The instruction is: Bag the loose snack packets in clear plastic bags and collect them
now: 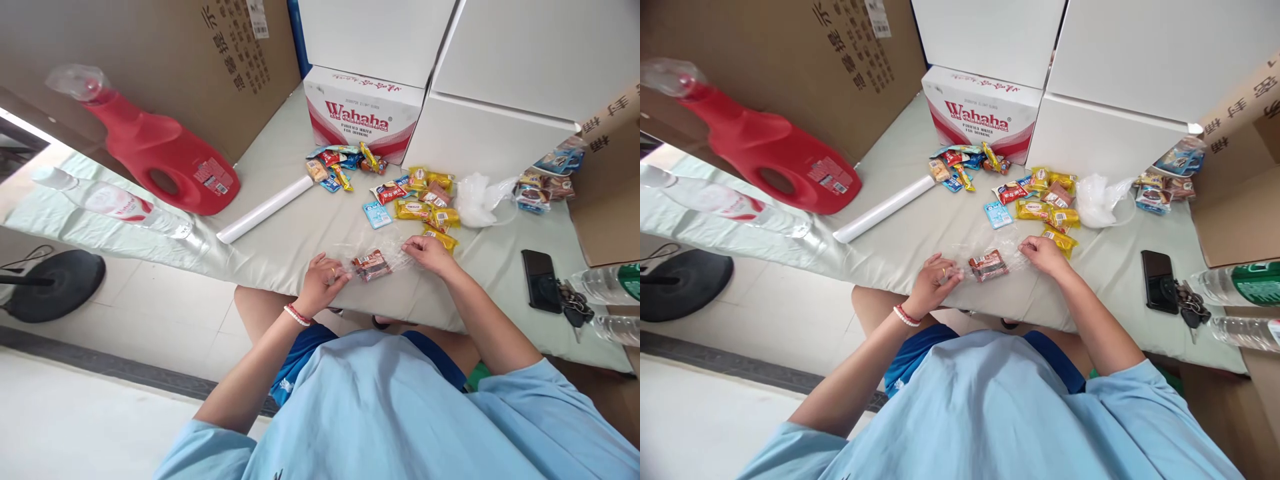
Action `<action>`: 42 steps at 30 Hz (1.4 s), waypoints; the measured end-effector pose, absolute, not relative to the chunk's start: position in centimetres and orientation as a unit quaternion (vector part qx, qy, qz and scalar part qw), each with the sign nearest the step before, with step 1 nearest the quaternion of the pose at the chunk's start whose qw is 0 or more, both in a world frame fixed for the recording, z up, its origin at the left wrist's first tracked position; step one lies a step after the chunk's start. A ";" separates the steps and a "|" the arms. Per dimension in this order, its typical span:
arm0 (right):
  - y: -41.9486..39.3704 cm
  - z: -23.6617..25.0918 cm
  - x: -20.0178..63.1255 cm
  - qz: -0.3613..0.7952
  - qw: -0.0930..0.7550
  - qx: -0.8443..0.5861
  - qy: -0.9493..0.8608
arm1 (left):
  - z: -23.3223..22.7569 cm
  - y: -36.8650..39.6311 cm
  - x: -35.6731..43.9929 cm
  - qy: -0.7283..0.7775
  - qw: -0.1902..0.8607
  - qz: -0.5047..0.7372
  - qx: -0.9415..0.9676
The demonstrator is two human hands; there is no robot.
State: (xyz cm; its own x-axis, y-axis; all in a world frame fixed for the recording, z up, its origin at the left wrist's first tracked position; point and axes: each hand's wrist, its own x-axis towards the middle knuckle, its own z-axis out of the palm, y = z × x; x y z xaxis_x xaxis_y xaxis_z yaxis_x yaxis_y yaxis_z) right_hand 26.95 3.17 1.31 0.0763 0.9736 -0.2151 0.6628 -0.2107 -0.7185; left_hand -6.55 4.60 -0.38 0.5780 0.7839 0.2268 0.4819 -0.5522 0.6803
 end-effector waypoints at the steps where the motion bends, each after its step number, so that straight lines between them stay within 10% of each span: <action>1: 3.3 1.2 27.0 0.351 0.231 -0.695 -0.584 | -0.7 4.6 -6.7 0.402 0.302 0.276 0.819; 13: 5.8 2.6 25.4 0.098 0.107 -0.711 -0.688 | -3.1 4.3 -5.2 0.593 0.272 0.274 0.707; 26: 15.2 2.6 18.0 0.217 -0.023 -0.565 -0.796 | -2.9 4.2 -4.4 0.646 0.231 0.265 0.678; 42: 8.5 4.7 20.0 0.197 0.120 -0.523 -0.821 | -2.8 6.1 -2.8 0.646 0.223 0.276 0.676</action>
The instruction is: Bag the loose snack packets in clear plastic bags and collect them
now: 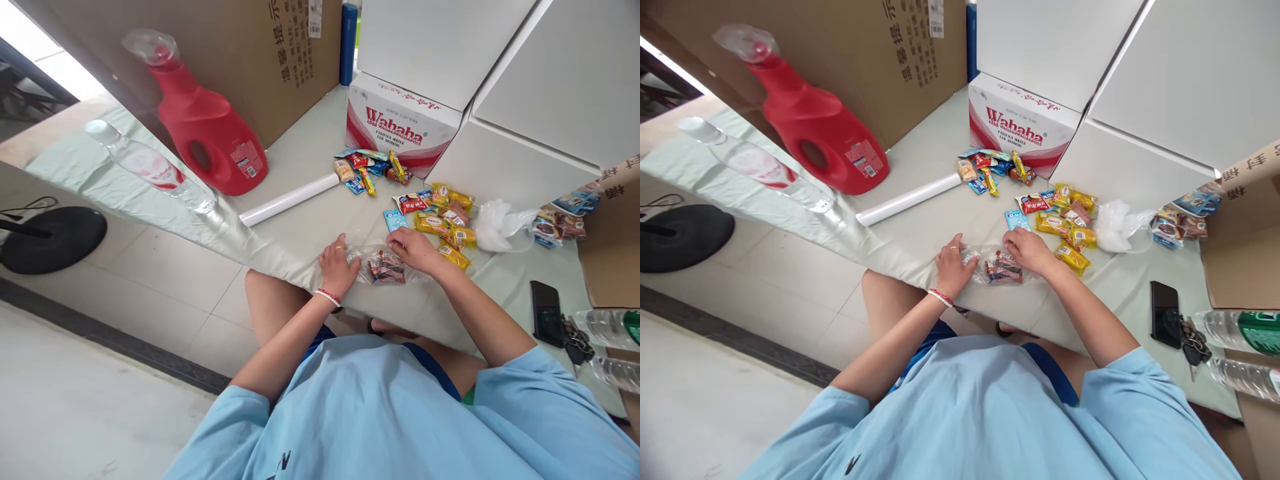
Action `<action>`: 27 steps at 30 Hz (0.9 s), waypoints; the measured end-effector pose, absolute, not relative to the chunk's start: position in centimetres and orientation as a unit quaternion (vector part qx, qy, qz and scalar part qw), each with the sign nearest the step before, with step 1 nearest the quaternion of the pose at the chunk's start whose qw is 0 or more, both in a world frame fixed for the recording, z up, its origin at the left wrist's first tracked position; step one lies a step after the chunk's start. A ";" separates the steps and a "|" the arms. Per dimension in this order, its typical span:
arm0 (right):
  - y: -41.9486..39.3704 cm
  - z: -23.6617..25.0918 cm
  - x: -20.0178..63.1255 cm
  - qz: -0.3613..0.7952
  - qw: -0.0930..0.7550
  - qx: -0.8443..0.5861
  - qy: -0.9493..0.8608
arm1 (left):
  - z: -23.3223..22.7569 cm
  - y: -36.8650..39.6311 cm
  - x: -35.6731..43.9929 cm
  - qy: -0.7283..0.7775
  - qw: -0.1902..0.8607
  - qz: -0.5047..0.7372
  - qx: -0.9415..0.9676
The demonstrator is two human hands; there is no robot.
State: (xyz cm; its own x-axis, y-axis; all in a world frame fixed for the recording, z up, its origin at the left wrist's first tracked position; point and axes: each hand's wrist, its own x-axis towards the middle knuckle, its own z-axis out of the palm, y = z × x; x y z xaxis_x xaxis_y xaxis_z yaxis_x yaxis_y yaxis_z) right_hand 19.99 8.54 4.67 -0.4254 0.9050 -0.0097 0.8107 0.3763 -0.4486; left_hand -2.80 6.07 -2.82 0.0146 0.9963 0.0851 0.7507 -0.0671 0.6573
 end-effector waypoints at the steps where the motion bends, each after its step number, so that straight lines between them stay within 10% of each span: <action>1: 8.2 4.4 19.8 0.200 0.109 -0.528 -0.818 | -2.8 6.2 -2.8 0.648 0.232 0.268 0.674; 19: 2.1 2.2 19.8 0.166 0.060 -0.441 -0.880 | -2.5 6.4 -4.2 0.634 0.258 0.304 0.663; 27: 0.5 0.2 18.3 0.170 0.062 -0.441 -0.879 | -1.7 6.0 -7.2 0.604 0.469 0.305 0.567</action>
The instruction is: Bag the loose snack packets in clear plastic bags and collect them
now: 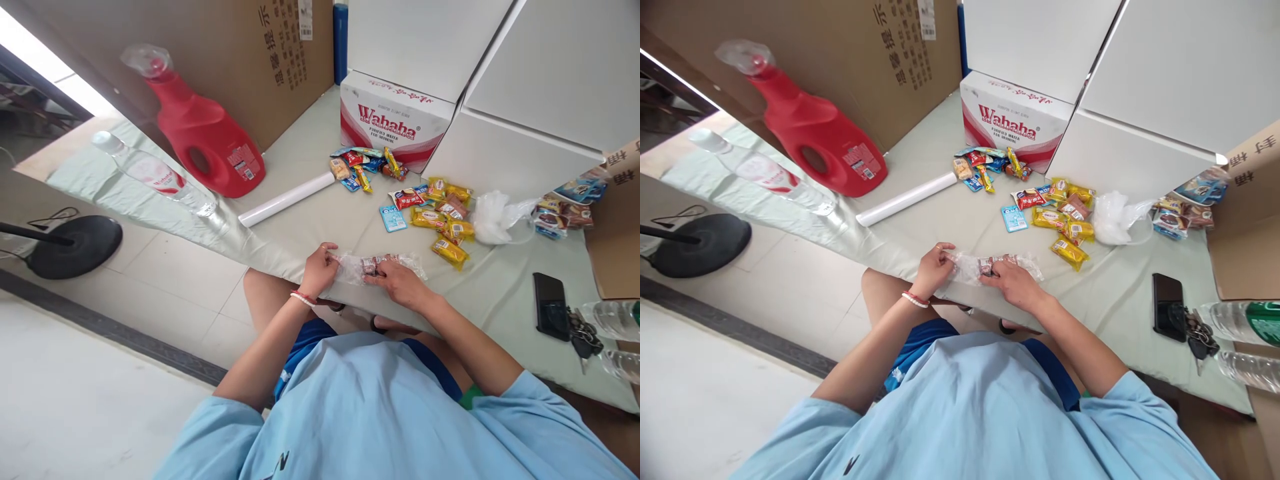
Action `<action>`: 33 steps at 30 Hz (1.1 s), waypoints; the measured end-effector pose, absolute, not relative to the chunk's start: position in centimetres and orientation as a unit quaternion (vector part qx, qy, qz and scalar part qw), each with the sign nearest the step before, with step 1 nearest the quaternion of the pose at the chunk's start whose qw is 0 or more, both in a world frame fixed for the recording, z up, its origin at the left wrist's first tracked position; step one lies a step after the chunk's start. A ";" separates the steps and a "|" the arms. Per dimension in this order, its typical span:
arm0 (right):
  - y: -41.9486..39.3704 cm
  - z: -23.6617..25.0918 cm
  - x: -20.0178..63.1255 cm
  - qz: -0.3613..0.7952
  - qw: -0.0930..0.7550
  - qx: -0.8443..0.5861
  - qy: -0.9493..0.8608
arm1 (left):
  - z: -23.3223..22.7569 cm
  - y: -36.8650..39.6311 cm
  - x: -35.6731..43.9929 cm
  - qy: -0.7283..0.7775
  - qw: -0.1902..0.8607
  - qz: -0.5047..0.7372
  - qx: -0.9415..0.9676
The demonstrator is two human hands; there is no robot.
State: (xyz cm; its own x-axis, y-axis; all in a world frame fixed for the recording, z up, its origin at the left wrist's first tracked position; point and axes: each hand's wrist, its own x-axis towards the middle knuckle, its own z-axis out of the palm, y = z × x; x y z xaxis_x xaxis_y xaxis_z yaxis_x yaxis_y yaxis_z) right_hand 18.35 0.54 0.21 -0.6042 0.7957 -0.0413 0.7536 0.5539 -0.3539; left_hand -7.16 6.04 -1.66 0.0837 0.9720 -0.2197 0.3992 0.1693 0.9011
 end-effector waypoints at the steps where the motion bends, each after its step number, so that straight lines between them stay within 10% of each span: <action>1: 0.4 0.1 18.3 0.165 0.065 -0.436 -0.882 | -1.5 6.0 -7.4 0.598 0.509 0.312 0.536; 15: -1.8 -1.3 17.5 0.205 0.165 -0.396 -0.880 | 2.5 3.0 0.3 0.510 0.646 0.345 0.450; 24: -2.0 -0.3 21.7 0.212 0.417 -0.679 -0.566 | 0.9 1.1 2.4 0.442 0.200 0.155 0.861; 33: -0.2 -2.4 22.0 0.139 0.262 -0.712 -0.636 | 0.4 1.0 2.8 0.474 0.117 0.142 0.861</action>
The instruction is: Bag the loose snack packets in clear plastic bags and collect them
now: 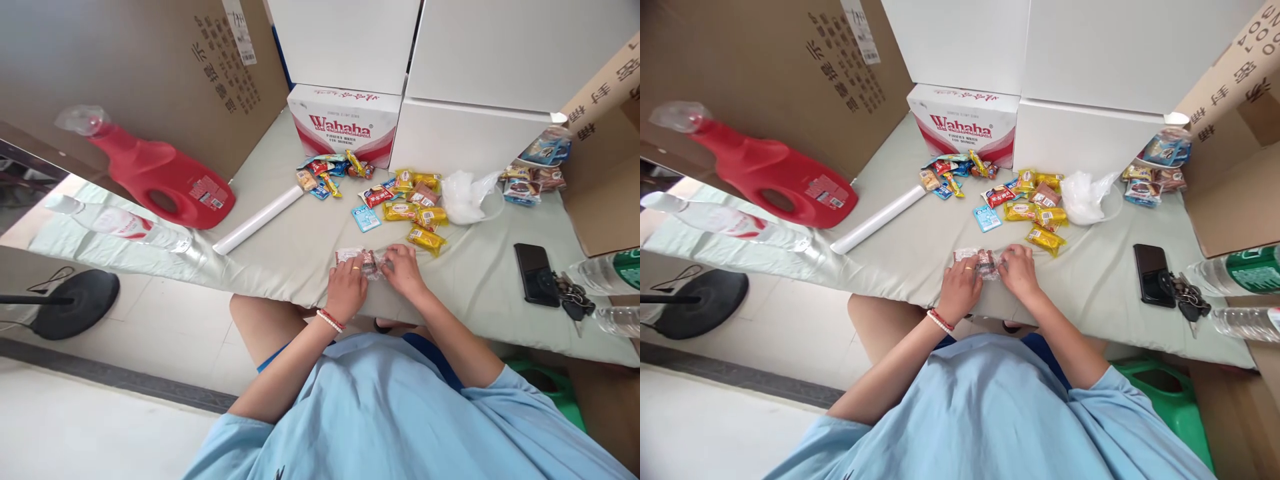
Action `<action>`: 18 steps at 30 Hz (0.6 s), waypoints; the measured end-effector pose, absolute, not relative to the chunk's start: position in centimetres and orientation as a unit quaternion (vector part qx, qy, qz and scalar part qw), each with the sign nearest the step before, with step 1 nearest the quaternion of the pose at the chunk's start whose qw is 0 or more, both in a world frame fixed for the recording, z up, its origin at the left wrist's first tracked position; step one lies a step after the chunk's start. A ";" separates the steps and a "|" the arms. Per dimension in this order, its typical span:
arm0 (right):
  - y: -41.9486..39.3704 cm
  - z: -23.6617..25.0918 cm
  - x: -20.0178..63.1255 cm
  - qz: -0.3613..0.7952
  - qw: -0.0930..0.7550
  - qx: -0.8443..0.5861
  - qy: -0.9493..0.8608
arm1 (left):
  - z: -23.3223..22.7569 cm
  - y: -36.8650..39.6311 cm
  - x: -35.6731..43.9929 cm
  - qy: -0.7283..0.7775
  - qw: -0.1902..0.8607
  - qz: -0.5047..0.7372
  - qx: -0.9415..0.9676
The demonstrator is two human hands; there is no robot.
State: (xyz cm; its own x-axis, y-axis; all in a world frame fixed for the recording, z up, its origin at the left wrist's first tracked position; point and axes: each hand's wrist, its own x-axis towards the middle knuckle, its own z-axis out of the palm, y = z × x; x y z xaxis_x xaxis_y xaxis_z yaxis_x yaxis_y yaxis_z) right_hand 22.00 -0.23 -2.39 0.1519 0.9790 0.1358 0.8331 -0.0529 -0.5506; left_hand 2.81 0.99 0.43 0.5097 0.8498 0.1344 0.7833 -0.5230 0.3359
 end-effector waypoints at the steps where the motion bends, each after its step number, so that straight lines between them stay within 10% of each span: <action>1: -0.4 -2.2 21.9 0.155 0.277 -0.705 -0.634 | 0.2 1.2 2.8 0.476 0.118 0.153 0.858; 18: 2.2 1.4 16.3 0.245 0.381 -0.665 -0.594 | -0.6 1.9 0.9 0.365 0.104 0.191 0.905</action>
